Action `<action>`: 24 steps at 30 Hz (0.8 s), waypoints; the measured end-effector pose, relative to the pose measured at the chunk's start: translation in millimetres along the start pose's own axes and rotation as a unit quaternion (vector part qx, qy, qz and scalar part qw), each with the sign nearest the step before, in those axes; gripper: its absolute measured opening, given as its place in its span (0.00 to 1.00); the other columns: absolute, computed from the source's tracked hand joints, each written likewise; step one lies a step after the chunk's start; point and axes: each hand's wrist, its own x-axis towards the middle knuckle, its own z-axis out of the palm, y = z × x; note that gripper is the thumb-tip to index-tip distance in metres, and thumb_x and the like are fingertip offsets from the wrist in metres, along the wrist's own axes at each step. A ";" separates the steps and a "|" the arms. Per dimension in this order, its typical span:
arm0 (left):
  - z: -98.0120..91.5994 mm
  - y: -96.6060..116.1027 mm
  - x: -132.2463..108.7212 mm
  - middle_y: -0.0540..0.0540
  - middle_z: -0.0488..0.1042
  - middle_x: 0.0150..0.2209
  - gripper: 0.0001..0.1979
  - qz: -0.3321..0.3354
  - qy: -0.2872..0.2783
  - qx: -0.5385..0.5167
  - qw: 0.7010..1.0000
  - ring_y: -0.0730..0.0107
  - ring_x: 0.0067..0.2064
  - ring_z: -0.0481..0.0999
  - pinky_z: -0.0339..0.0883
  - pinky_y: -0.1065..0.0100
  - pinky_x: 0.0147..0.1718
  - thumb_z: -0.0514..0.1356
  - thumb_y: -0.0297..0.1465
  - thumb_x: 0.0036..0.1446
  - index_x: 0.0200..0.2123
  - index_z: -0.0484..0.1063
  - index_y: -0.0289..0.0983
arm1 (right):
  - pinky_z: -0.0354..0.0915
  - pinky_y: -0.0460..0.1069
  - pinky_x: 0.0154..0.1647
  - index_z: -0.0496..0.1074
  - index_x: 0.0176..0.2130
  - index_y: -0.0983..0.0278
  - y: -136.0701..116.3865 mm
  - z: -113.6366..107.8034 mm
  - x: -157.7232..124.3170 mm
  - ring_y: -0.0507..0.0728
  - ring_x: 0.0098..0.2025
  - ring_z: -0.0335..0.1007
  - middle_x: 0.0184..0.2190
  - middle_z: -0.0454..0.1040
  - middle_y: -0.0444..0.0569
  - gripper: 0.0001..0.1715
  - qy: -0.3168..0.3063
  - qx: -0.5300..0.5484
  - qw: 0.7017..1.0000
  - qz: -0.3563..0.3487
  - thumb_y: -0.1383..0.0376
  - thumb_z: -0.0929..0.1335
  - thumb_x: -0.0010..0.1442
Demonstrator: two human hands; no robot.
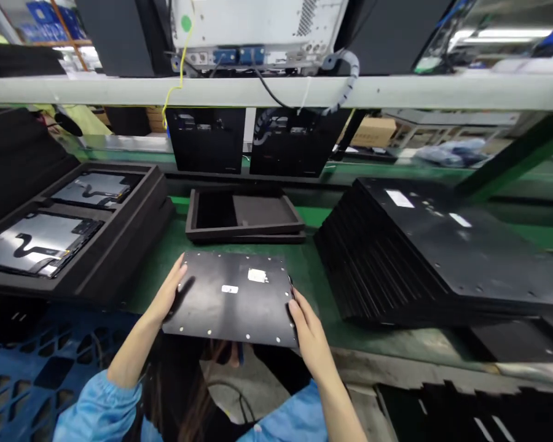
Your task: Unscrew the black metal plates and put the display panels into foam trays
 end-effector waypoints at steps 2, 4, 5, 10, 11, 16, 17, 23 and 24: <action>4.1 2.8 6.2 0.51 0.54 0.80 0.33 -0.006 0.012 0.014 1.000 0.53 0.82 0.45 0.32 0.54 0.80 0.62 0.50 0.70 0.74 0.66 0.49 | 0.40 0.58 0.83 0.72 0.69 0.55 -0.8 5.3 2.0 0.64 0.79 0.52 0.74 0.66 0.48 0.43 -0.015 0.021 1.000 0.001 0.34 0.69 0.67; 5.7 4.2 7.9 0.51 0.55 0.80 0.32 -0.009 0.021 0.019 1.000 0.53 0.82 0.45 0.33 0.53 0.80 0.61 0.50 0.71 0.73 0.67 0.49 | 0.38 0.57 0.83 0.71 0.70 0.54 -0.3 6.0 3.2 0.62 0.79 0.51 0.74 0.65 0.47 0.42 -0.034 0.034 0.999 0.006 0.34 0.67 0.69; 6.0 4.7 7.7 0.51 0.55 0.79 0.31 -0.012 0.026 0.020 0.999 0.53 0.82 0.46 0.33 0.53 0.80 0.62 0.50 0.71 0.73 0.67 0.49 | 0.37 0.57 0.83 0.71 0.70 0.54 0.4 5.5 3.4 0.62 0.79 0.51 0.74 0.65 0.47 0.42 -0.041 0.036 0.999 0.007 0.34 0.67 0.69; 5.7 4.2 6.8 0.50 0.59 0.78 0.28 -0.007 0.039 0.005 0.999 0.52 0.81 0.48 0.37 0.53 0.80 0.63 0.48 0.70 0.69 0.72 0.48 | 0.45 0.56 0.82 0.75 0.65 0.52 5.6 3.0 2.4 0.64 0.76 0.58 0.70 0.70 0.47 0.37 -0.032 0.036 0.999 0.012 0.35 0.67 0.69; 5.1 2.4 7.5 0.50 0.61 0.77 0.27 -0.001 0.031 -0.013 0.999 0.53 0.81 0.50 0.39 0.54 0.80 0.62 0.48 0.70 0.68 0.73 0.48 | 0.46 0.56 0.82 0.75 0.65 0.51 7.6 2.6 2.5 0.64 0.76 0.58 0.70 0.70 0.46 0.36 -0.031 0.034 0.999 0.013 0.35 0.67 0.69; 4.0 -11.7 18.7 0.46 0.74 0.70 0.28 -0.003 0.015 -0.125 0.992 0.51 0.73 0.69 0.62 0.56 0.72 0.61 0.50 0.69 0.65 0.77 0.43 | 0.53 0.59 0.80 0.78 0.60 0.55 15.6 1.3 14.9 0.68 0.75 0.59 0.69 0.73 0.47 0.38 0.006 0.056 0.998 0.028 0.34 0.69 0.66; 5.2 -13.6 23.6 0.44 0.77 0.66 0.28 -0.015 0.016 -0.139 0.990 0.50 0.69 0.73 0.66 0.55 0.69 0.62 0.50 0.68 0.65 0.77 0.42 | 0.59 0.59 0.77 0.79 0.60 0.56 14.2 2.0 21.4 0.69 0.75 0.60 0.68 0.74 0.48 0.38 0.013 0.064 0.997 0.029 0.33 0.69 0.66; 17.0 -13.5 70.6 0.42 0.85 0.37 0.28 -0.095 -0.038 -0.175 0.979 0.55 0.42 0.83 0.74 0.62 0.42 0.63 0.55 0.64 0.47 0.84 0.35 | 0.73 0.55 0.57 0.79 0.58 0.58 -6.7 20.5 93.1 0.67 0.62 0.74 0.58 0.81 0.50 0.38 0.020 0.050 0.999 -0.006 0.34 0.66 0.65; 18.1 -13.9 78.0 0.43 0.83 0.33 0.28 -0.097 -0.042 -0.178 0.978 0.58 0.38 0.82 0.72 0.64 0.38 0.63 0.56 0.63 0.42 0.84 0.35 | 0.72 0.55 0.57 0.81 0.53 0.58 -8.1 24.7 106.3 0.67 0.59 0.76 0.54 0.82 0.50 0.37 0.024 0.036 0.999 -0.013 0.34 0.66 0.64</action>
